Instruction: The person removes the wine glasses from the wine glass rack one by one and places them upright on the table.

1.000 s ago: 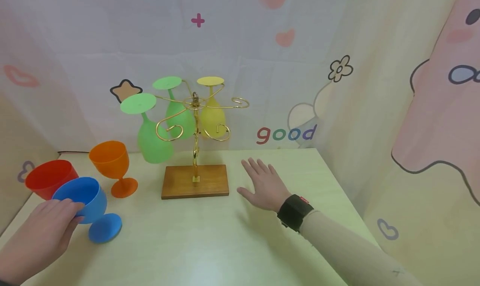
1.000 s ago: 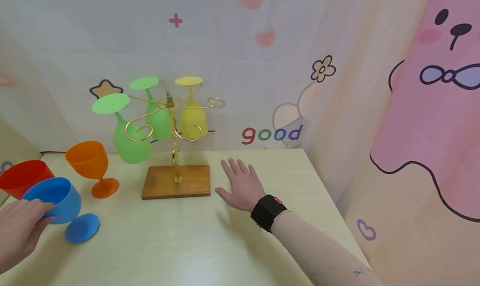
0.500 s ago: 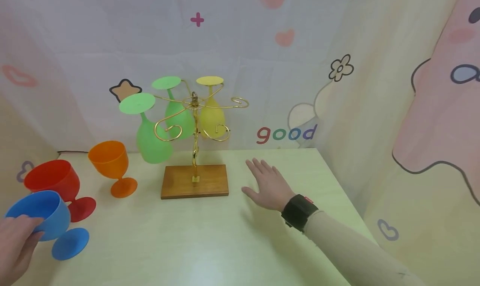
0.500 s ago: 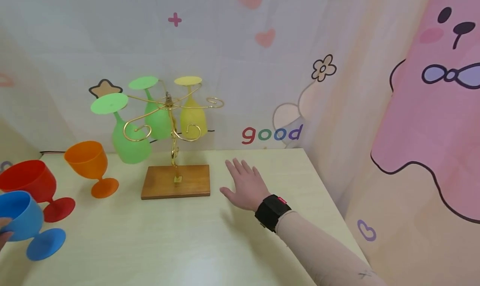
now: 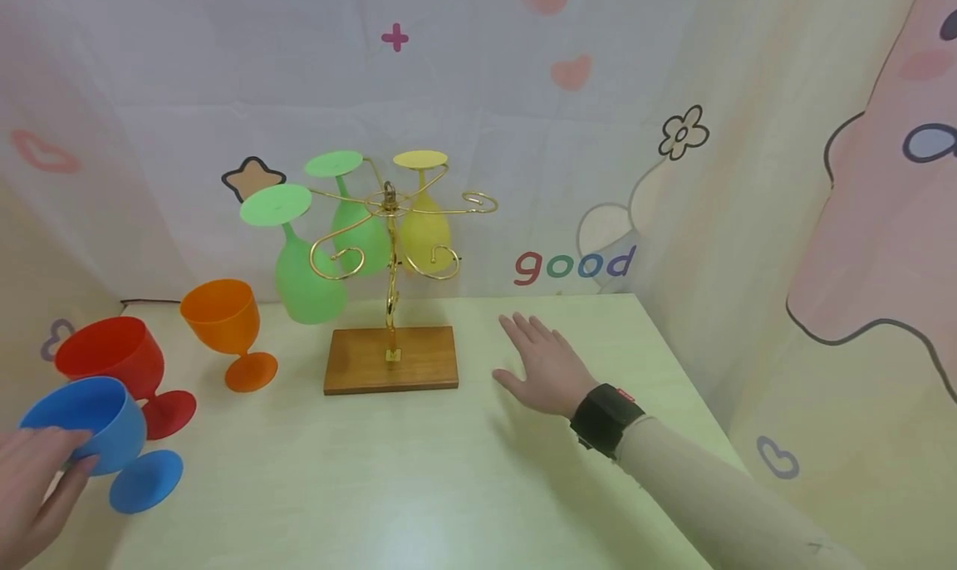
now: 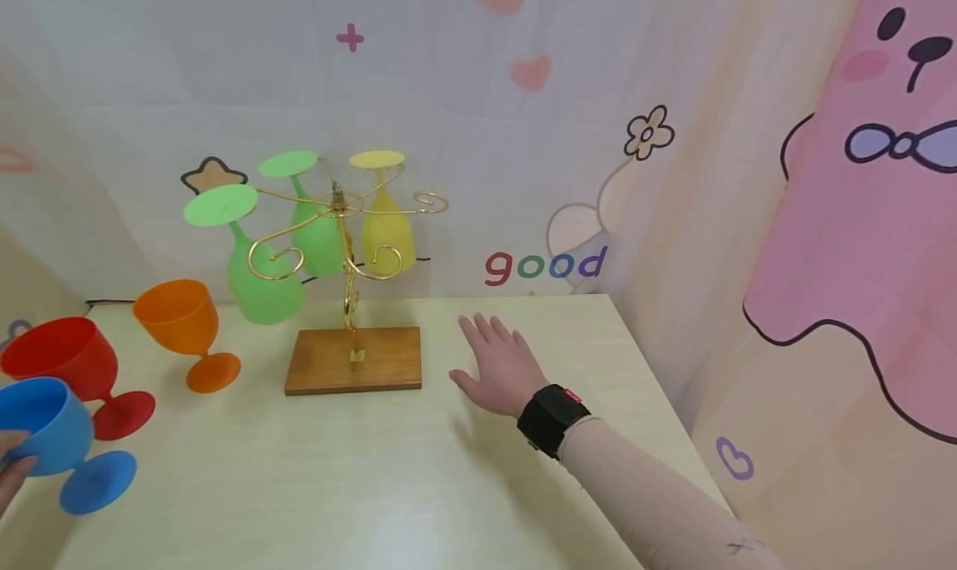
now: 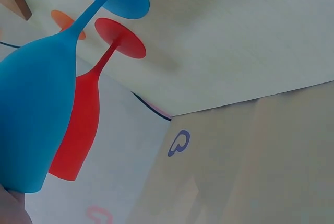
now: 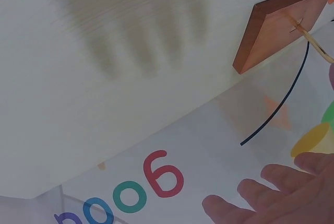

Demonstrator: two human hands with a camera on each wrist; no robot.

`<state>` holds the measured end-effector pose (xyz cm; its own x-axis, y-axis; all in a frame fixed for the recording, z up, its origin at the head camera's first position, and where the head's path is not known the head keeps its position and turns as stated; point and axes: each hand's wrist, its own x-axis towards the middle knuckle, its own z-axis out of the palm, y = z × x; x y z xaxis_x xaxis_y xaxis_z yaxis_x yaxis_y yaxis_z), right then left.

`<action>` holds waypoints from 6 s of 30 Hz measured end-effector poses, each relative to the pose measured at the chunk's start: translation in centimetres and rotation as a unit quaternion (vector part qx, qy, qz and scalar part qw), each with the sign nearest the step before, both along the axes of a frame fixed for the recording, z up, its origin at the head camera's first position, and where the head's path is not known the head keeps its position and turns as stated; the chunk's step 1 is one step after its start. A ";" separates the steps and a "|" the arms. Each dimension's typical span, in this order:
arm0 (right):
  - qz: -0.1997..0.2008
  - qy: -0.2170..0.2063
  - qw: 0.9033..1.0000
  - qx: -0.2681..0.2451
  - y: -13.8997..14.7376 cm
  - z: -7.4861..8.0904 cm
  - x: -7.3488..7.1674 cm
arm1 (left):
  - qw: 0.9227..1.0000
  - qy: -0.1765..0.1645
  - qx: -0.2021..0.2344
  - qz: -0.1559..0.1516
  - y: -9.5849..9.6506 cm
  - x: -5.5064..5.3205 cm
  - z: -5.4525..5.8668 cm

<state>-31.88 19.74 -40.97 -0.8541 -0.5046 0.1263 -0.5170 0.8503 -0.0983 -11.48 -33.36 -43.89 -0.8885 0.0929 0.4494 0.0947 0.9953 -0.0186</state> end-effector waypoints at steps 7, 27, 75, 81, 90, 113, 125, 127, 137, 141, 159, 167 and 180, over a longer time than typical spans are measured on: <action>0.007 0.002 1.000 -0.007 0.4 0.4 0.2 | 1.000 -0.012 -0.001 0.014 0.5 0.0 0.5; 0.006 -0.001 1.000 -0.002 0.4 0.4 0.8 | 0.953 0.143 0.024 -0.266 12.2 -6.9 11.3; -0.023 -0.107 0.991 0.076 -2.8 19.6 -4.8 | 0.935 0.246 0.014 -0.256 20.4 -14.0 12.1; -0.003 -0.069 0.993 0.099 -7.0 24.6 -5.4 | 0.933 0.253 0.014 -0.254 20.5 -13.8 11.9; 0.041 -0.017 0.994 0.096 -13.3 24.8 -7.4 | 0.942 0.224 0.008 -0.252 21.6 -13.7 11.8; 0.052 -0.048 0.993 0.096 -13.1 23.1 -9.8 | 0.934 0.249 0.018 -0.254 23.1 -13.9 12.1; 0.013 -0.041 0.998 0.052 -11.6 23.0 -9.6 | 0.942 0.231 0.021 -0.244 23.5 -13.8 12.0; 0.016 -0.037 0.998 0.047 -11.2 23.0 -9.6 | 0.942 0.230 0.022 -0.245 23.6 -13.8 12.1; 0.024 -0.047 0.998 0.039 -10.0 22.6 -10.1 | 0.933 0.250 0.030 -0.256 23.7 -14.1 12.0; 0.019 -0.047 0.998 0.024 -9.5 22.3 -9.8 | 0.932 0.251 0.033 -0.258 23.8 -14.4 12.0; 0.010 -0.083 0.996 0.017 -10.6 21.6 -11.2 | 0.935 0.248 0.032 -0.253 23.2 -14.4 11.8; 0.031 -0.061 0.997 0.045 -10.6 22.0 -10.7 | 0.933 0.250 0.037 -0.256 23.1 -14.5 11.8; 0.075 -0.026 0.988 0.135 -13.0 25.5 -9.4 | 0.933 0.249 0.036 -0.258 24.2 -13.7 12.2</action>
